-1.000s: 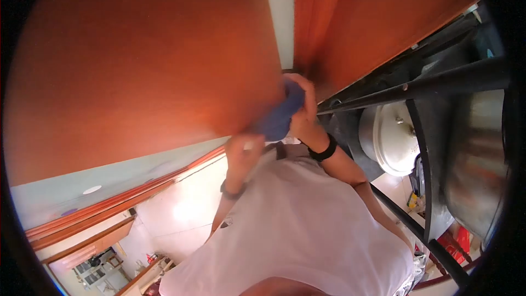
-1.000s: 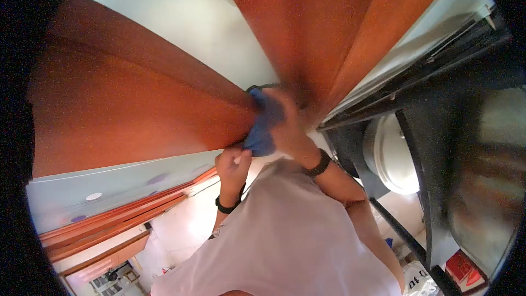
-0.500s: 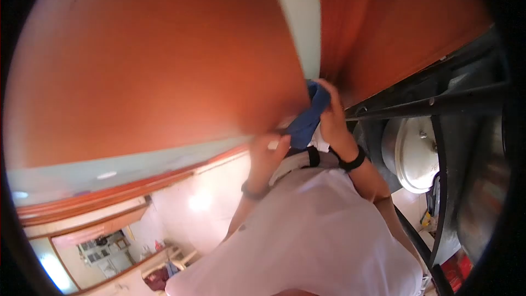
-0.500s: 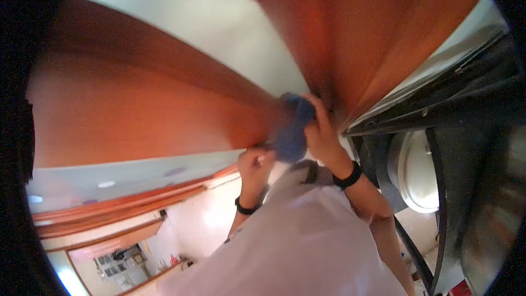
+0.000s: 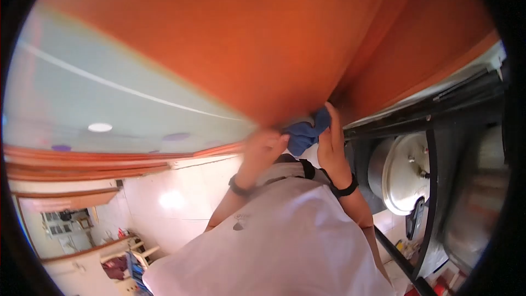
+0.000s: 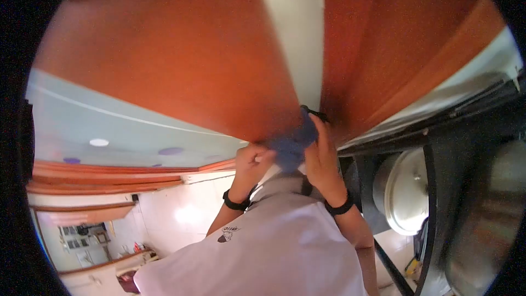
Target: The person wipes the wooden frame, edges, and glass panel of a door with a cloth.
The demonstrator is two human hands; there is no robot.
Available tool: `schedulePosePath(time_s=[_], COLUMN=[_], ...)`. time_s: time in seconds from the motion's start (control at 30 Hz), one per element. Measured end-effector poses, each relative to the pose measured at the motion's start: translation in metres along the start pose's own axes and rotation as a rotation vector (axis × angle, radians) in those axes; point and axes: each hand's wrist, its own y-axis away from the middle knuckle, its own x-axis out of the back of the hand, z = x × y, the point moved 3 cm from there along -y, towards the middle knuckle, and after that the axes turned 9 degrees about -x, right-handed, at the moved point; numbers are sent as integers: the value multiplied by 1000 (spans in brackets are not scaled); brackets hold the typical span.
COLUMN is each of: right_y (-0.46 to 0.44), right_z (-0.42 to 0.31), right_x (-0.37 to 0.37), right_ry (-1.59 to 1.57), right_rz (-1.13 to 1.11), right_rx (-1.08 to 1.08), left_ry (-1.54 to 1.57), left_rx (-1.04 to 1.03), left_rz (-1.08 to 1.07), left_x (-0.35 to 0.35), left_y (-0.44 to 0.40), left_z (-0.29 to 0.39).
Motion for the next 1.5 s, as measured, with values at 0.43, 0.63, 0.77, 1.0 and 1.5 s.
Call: schedulePosePath(time_s=[0.43,0.63,0.77,1.0,1.5], right_y=[-11,-6,-7,-16,-16], right_z=[-6,0,11,-3,14], right_x=[0,11,7,9,2], right_ry=[-183,-190,-104,-39,-214], right_rz=[22,38,100,53,49], right_rx=[-131,-159,-39,-40,-233], left_ry=[145,57,25,-17,-49], left_rx=[50,50,58,26,-57], left_rz=[-40,-64,-119,-171,-214], left_x=[1,-4,-2,1,5], left_y=[-20,-15,-17,-20,-20], left_z=[21,17,17,15,9])
